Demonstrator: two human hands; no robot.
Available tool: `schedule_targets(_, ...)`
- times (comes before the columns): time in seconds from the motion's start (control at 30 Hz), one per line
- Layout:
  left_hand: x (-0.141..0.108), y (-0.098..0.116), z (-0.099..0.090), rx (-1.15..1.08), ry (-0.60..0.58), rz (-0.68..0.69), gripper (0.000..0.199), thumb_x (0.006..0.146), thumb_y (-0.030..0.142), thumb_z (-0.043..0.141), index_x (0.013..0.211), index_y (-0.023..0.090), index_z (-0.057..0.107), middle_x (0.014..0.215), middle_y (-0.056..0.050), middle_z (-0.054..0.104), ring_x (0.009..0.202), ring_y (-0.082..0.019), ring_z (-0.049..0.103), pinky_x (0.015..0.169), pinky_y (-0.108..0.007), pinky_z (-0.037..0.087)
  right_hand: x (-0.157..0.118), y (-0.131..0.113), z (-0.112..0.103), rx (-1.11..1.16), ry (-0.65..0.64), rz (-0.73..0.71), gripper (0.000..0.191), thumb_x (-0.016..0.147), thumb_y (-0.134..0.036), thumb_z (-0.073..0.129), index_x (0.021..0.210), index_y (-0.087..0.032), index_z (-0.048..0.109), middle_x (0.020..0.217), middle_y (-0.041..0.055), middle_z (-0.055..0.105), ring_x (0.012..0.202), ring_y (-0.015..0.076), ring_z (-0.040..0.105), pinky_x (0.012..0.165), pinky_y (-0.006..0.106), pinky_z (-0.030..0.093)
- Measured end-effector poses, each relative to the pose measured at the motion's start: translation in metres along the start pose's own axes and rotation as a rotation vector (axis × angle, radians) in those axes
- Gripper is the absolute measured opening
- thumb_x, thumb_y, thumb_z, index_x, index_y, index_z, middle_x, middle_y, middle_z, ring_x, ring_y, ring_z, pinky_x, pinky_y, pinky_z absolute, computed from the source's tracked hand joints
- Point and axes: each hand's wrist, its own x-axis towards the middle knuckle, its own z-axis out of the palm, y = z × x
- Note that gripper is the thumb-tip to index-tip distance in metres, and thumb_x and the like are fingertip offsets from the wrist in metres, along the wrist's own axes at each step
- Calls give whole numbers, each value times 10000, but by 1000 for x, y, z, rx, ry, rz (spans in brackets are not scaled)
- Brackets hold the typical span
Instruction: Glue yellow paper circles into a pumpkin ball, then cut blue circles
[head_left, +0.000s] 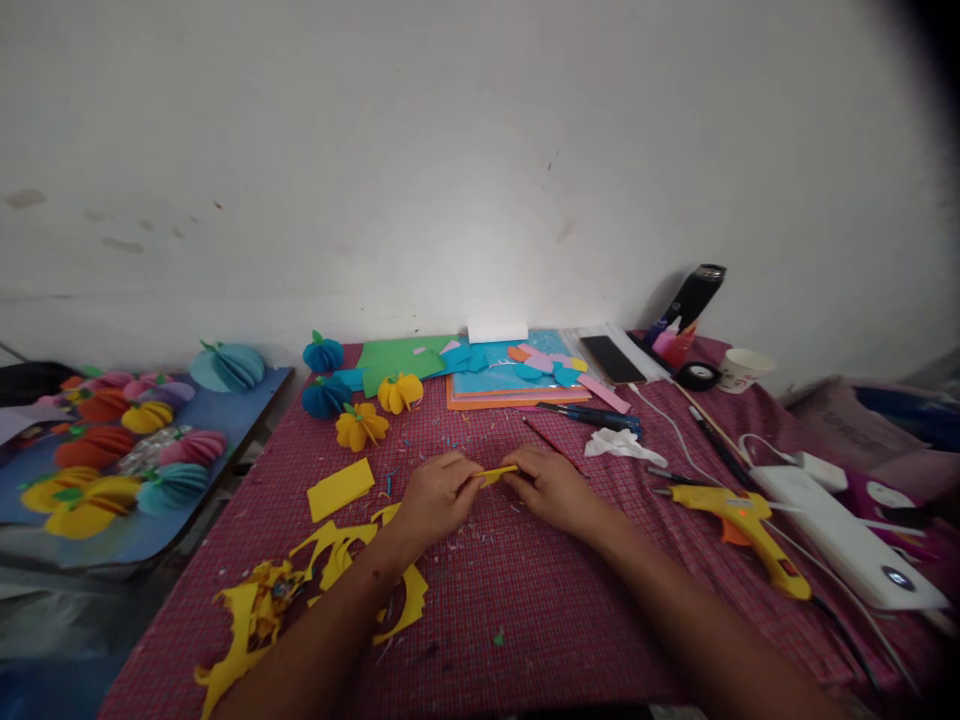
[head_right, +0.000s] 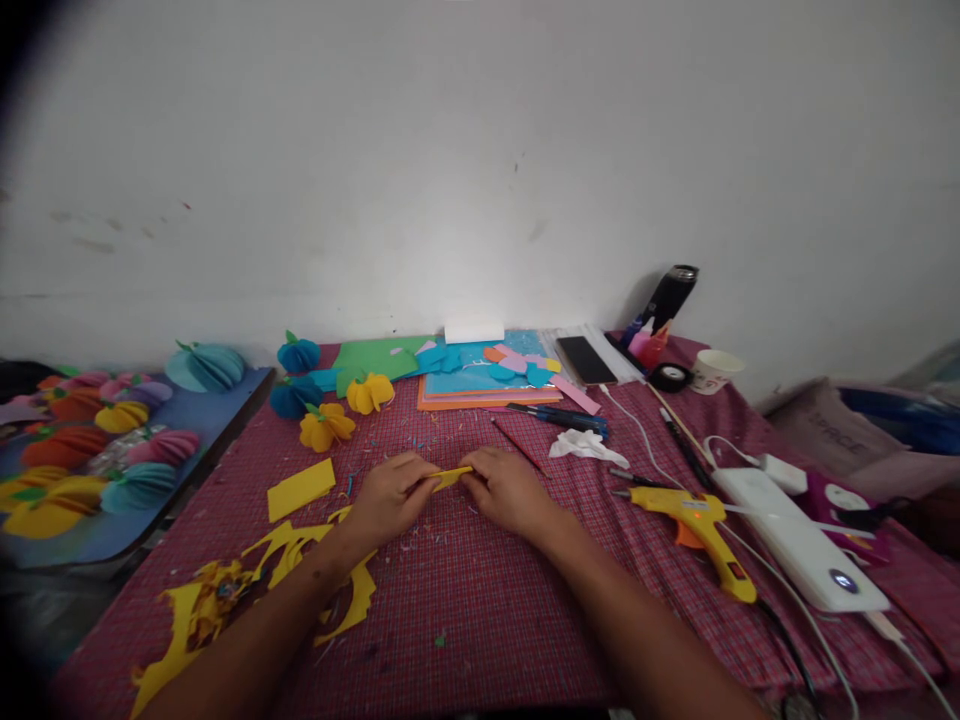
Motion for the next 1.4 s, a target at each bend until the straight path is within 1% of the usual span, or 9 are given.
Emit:
schedule_targets(0.2,1,2,0,-62,52,-57,120,928,171,597,911,218,707,839,-7,699,788,-140,629,724,-263,473,-1,2,2,-33,32,-21,153,935,-153,524,950,-211,665,923,53,712,854,189,648,767,306,482)
schedule_targets(0.37,1,2,0,-73,52,-64,125,927,164,596,899,216,706,841,-5,699,790,-141,629,725,-262,473,-2,0,-1,-6,45,-33,142,937,-158,520,928,-203,654,896,57,695,831,184,639,755,301,481)
schedule_targets(0.6,0,0,1,-45,37,-35,123,940,183,586,921,208,705,833,-12,691,787,-142,620,718,-260,466,-2,-4,-4,25,-35,-42,125,934,-200,549,934,-224,672,853,33,714,778,175,647,720,282,473)
schedule_targets(0.8,0,2,0,-43,13,-55,128,941,186,580,913,205,703,844,-17,695,793,-145,623,705,-258,464,-2,-2,-2,-5,-56,-31,186,959,-187,496,965,-204,680,891,49,728,817,179,664,738,280,461)
schedule_targets(1.0,0,2,0,-57,13,-62,128,921,167,596,984,216,696,904,-13,696,853,-149,630,774,-268,469,-2,0,0,-12,-65,-49,206,977,-190,474,967,-191,680,870,42,714,784,169,644,721,277,449)
schedule_targets(1.07,0,4,-1,-66,5,-52,130,934,204,589,1011,214,693,923,-27,686,863,-153,627,779,-272,473,-2,-1,-1,1,-68,-54,205,978,-185,473,977,-191,678,884,42,715,796,168,644,734,275,454)
schedule_targets(1.13,0,5,-3,-64,-15,-21,148,960,232,554,991,211,698,913,-35,677,851,-154,619,769,-274,471,-1,-1,-1,7,-73,-54,208,982,-186,469,985,-194,677,896,42,718,808,168,647,746,275,456)
schedule_targets(1.27,0,4,-3,-38,-44,23,221,993,252,498,942,206,709,860,-34,667,826,-155,602,746,-276,451,-1,-2,-2,3,-85,-38,204,975,-183,477,990,-204,679,910,38,726,811,169,652,741,274,454)
schedule_targets(1.4,-1,1,-1,-36,-61,32,234,998,266,493,935,204,710,841,-33,666,808,-154,593,737,-277,442,-1,-3,-3,29,-113,-39,163,952,-192,527,997,-208,684,919,32,732,827,169,662,756,272,462)
